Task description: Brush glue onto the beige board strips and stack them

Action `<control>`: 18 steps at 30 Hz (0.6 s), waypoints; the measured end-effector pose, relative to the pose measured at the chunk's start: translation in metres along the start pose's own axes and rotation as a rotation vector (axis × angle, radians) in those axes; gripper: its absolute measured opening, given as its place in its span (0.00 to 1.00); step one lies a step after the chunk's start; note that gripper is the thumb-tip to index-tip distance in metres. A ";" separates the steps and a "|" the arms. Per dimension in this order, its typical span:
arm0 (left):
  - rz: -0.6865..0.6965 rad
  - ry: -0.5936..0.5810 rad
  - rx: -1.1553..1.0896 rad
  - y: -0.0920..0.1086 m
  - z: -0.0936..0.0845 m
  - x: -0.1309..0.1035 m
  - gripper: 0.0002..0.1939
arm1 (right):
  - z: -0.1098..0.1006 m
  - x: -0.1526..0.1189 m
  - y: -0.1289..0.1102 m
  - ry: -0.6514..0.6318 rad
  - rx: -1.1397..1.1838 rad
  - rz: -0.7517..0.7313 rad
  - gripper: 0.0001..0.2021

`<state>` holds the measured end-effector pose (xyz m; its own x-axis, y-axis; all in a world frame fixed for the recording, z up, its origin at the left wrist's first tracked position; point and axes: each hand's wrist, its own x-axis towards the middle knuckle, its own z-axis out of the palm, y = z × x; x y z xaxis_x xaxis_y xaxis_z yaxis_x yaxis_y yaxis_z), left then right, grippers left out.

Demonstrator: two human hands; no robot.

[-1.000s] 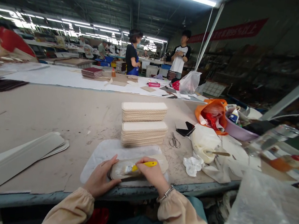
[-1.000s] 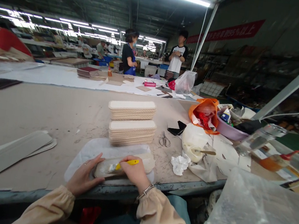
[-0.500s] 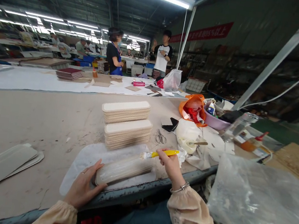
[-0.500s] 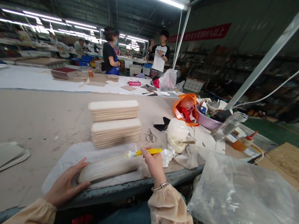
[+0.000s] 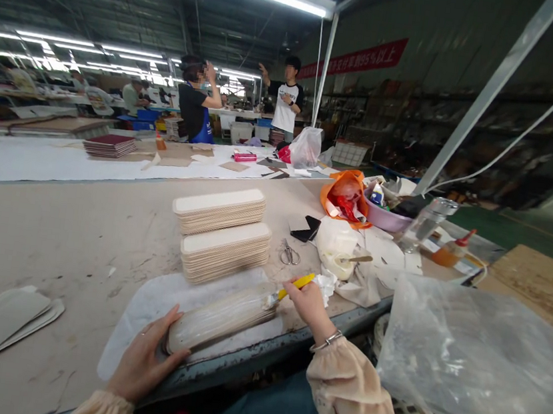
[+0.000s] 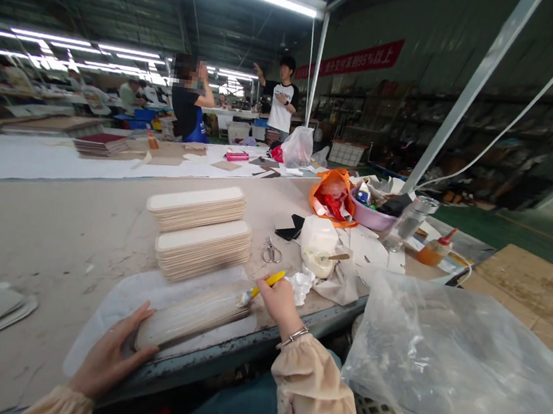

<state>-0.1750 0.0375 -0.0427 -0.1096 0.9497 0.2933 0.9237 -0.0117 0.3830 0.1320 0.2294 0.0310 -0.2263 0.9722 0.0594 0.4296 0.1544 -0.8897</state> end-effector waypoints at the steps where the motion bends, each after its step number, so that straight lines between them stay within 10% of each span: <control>1: 0.000 0.005 0.000 0.000 0.000 0.000 0.38 | -0.005 0.001 0.002 0.030 -0.016 -0.010 0.09; 7: -0.016 0.016 -0.005 0.001 0.000 0.000 0.38 | -0.001 0.004 0.003 0.165 0.151 0.012 0.14; 13: -0.007 -0.014 0.016 -0.001 0.001 -0.002 0.39 | 0.036 0.003 0.001 -0.036 0.224 -0.022 0.13; 18: -0.010 -0.011 0.020 -0.002 0.003 -0.001 0.38 | 0.020 0.007 0.002 0.068 0.019 -0.041 0.11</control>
<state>-0.1759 0.0369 -0.0461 -0.1153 0.9531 0.2799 0.9296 0.0043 0.3684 0.1141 0.2331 0.0204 -0.1833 0.9750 0.1256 0.4040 0.1912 -0.8945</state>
